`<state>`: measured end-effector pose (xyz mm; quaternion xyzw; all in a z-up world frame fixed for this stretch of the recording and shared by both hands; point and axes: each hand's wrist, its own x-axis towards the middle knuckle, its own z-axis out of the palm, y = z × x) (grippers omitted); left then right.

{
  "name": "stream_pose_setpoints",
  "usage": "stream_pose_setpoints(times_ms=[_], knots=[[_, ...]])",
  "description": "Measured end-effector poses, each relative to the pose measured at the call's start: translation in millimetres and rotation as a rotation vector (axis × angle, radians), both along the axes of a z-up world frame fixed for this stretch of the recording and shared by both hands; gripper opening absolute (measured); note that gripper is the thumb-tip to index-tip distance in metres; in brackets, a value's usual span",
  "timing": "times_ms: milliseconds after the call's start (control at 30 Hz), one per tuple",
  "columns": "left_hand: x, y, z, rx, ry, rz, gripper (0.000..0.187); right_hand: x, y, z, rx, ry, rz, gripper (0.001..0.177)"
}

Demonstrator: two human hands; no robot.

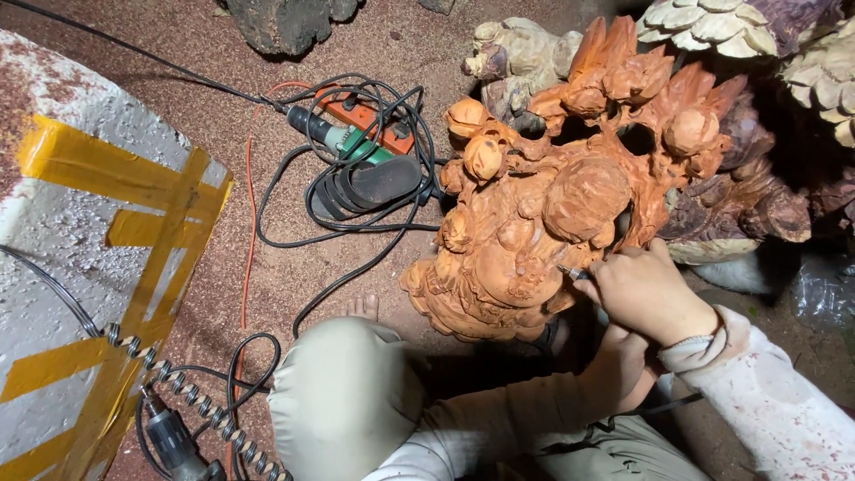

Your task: Carving intricate details on a wooden Buddha statue using a handheld rotary tool

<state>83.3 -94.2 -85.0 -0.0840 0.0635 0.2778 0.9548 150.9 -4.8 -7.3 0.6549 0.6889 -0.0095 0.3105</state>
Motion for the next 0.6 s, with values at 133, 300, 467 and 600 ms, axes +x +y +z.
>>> stream_pose_setpoints(times_ms=[133,300,467,600], knots=[[6.3,7.0,2.0,0.004,-0.145,0.059,0.048,2.2,0.0,-0.1,0.040,-0.049,0.011,0.040],[8.5,22.4,21.8,-0.008,-0.114,0.101,0.038,8.2,0.2,0.4,0.039,-0.040,0.031,0.038],[7.4,30.8,28.9,-0.031,-0.203,0.080,0.037,6.4,14.2,7.3,-0.089,-0.010,-0.066,0.037],[15.4,32.8,24.4,-0.137,-0.310,0.025,0.040,7.7,18.4,8.0,-0.086,0.017,-0.081,0.039]])
